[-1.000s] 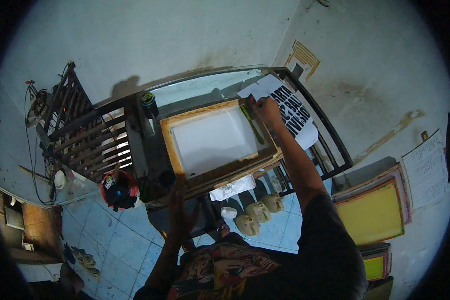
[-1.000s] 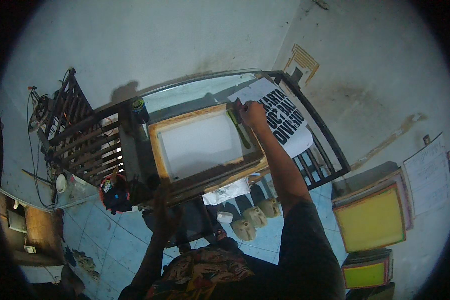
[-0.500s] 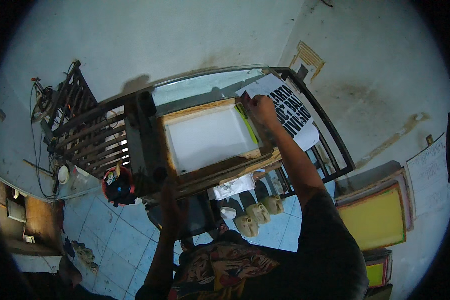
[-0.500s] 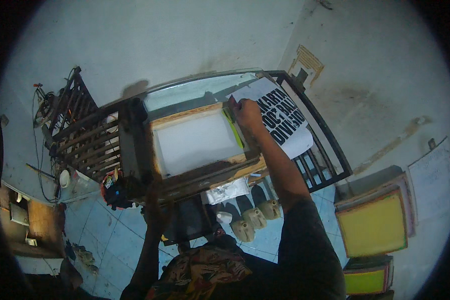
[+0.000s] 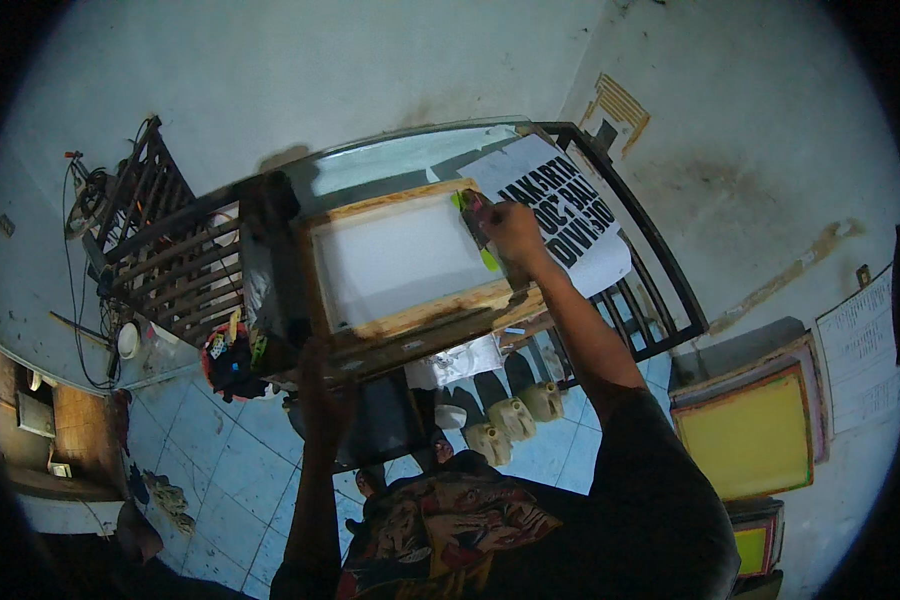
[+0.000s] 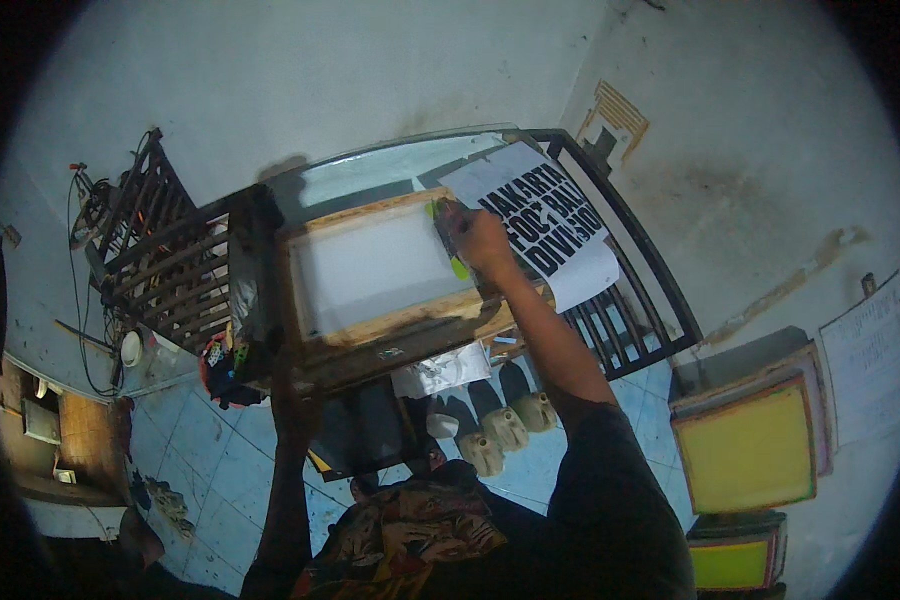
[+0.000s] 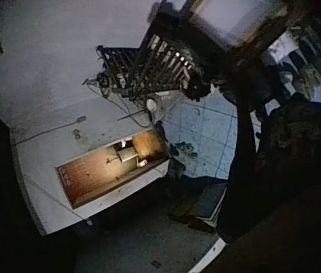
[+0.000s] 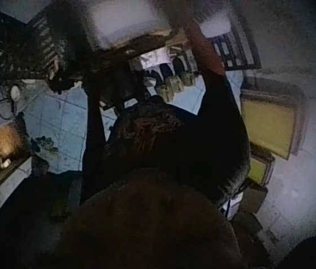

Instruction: The person pours green ink onto a screen printing frame and uses a squeegee to spread the ink evenly across the mesh surface. They repeatedly lift and tilt the frame to distribute the ink and ensure full coverage before placing it back on the table.

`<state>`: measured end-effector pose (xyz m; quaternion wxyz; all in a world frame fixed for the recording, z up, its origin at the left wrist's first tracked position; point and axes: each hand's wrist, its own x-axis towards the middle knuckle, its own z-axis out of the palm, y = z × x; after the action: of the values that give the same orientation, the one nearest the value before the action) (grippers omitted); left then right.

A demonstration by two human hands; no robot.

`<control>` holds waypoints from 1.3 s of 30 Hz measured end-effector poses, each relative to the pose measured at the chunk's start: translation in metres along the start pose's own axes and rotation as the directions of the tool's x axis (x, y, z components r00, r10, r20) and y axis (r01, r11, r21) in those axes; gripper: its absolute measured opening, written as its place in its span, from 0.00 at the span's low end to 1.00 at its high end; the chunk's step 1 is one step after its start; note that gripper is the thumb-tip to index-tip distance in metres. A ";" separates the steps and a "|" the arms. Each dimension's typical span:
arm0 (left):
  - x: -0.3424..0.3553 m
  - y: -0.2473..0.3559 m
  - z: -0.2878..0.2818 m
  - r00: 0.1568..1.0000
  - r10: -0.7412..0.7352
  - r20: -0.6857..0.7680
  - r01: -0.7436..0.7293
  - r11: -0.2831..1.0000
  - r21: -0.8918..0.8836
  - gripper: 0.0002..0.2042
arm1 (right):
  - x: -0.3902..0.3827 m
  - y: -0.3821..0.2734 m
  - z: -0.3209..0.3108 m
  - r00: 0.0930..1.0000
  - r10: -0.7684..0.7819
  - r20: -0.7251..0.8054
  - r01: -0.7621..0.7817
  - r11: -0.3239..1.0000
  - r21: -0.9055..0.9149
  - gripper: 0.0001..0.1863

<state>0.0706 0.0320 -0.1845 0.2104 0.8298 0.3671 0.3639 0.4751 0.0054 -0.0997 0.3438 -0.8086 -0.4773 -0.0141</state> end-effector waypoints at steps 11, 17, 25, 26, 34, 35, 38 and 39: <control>0.000 0.004 0.004 0.997 0.007 -0.077 -0.011 0.999 -0.052 0.29 | -0.018 -0.011 -0.020 0.999 0.029 -0.020 -0.030 0.999 -0.027 0.12; 0.001 0.001 0.003 0.999 -0.003 -0.039 0.003 1.000 -0.019 0.30 | -0.021 -0.008 -0.021 1.000 0.030 -0.003 -0.030 0.997 -0.076 0.12; 0.002 0.009 0.001 1.000 -0.027 -0.014 0.027 0.999 -0.025 0.31 | -0.029 0.012 -0.021 0.999 -0.034 -0.015 0.033 0.999 -0.042 0.11; 0.001 0.007 0.002 1.000 -0.020 -0.009 0.020 0.999 -0.034 0.31 | -0.031 0.022 -0.018 0.999 -0.048 -0.010 0.048 0.998 -0.048 0.10; -0.002 0.004 0.003 1.000 -0.021 -0.020 0.022 0.999 0.044 0.34 | -0.046 0.007 -0.033 0.995 -0.041 -0.088 0.043 0.999 0.031 0.09; -0.002 0.003 0.003 1.000 -0.016 -0.013 0.016 0.998 0.054 0.35 | -0.049 0.004 -0.031 0.996 -0.039 -0.078 0.042 0.998 0.042 0.09; 0.002 0.008 0.004 1.000 -0.020 -0.010 0.020 0.998 0.055 0.34 | -0.054 0.018 -0.015 0.998 -0.037 -0.057 0.040 0.998 0.057 0.09; 0.000 0.007 0.005 0.999 -0.030 -0.019 0.031 0.998 0.058 0.34 | -0.055 0.014 -0.013 0.998 -0.045 -0.046 0.048 0.998 0.051 0.09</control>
<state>0.0775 0.0272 -0.1835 0.1881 0.8266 0.3920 0.3572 0.4596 -0.0482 -0.1170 0.3750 -0.7875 -0.4884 -0.0275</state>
